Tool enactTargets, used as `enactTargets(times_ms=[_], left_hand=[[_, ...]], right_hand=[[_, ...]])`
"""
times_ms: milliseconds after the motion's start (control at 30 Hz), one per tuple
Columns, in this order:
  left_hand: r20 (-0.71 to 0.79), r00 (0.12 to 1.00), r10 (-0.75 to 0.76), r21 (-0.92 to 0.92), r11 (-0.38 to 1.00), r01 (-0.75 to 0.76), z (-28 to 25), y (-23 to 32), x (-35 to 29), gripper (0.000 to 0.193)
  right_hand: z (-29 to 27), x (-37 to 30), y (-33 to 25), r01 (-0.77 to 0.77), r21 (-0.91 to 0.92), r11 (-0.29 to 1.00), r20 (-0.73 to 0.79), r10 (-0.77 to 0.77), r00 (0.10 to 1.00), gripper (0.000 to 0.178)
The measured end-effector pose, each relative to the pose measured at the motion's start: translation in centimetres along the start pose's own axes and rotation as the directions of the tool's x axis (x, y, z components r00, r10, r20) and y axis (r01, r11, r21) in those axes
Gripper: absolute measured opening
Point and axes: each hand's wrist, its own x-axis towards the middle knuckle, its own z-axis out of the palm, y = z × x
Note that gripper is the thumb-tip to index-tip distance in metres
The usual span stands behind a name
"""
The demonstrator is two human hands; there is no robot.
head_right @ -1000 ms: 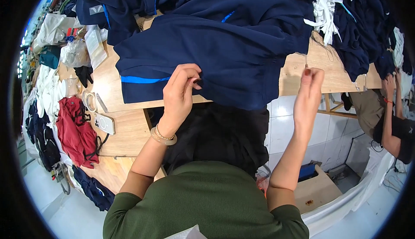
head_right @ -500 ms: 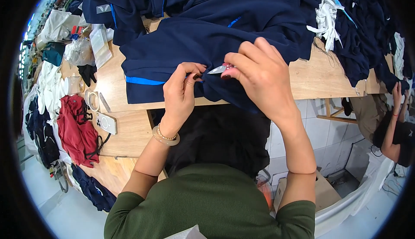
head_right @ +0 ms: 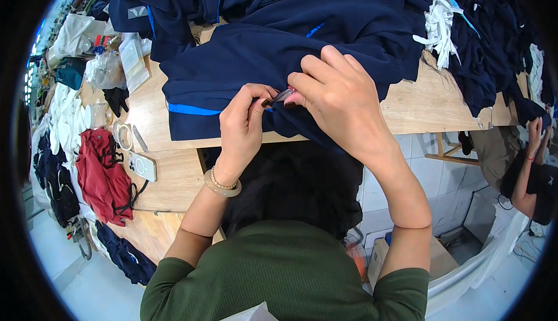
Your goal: Trimming excess threads from dark blue garments using small snips in a factory setting.
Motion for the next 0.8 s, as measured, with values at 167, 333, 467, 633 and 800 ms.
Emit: enactTargets(times_ms=[167, 333, 467, 633, 800], left_hand=[[-0.009, 0.999, 0.034, 0.033, 0.999, -0.034, -0.2, -0.4, -0.2, 0.004], [-0.280, 0.948, -0.150, 0.025, 0.986, 0.164, -4.5, -3.1, 0.8, 0.010], [-0.453, 0.873, -0.181, 0.495, 0.764, 0.415, -12.3, -7.5, -0.2, 0.018], [-0.378, 0.748, -0.546, 0.297, 0.694, 0.656, -15.9, -9.4, -2.2, 0.034], [-0.530, 0.737, -0.420, 0.438, 0.609, 0.661, -15.9, -11.7, -3.8, 0.034]], right_hand=[[0.4, -0.2, 0.0, 0.005, 0.011, 1.000, -0.011, -0.005, 1.000, 0.023], [1.3, -1.9, 1.3, -0.431, 0.412, 0.803, 0.103, 0.429, 0.897, 0.029], [3.6, -3.3, 3.7, -0.561, 0.300, 0.772, 0.123, 0.551, 0.825, 0.043], [3.9, -2.9, 1.6, -0.499, 0.350, 0.793, -0.047, 0.547, 0.836, 0.037], [4.5, -5.6, -4.2, -0.450, 0.313, 0.837, 0.008, 0.471, 0.882, 0.038]])
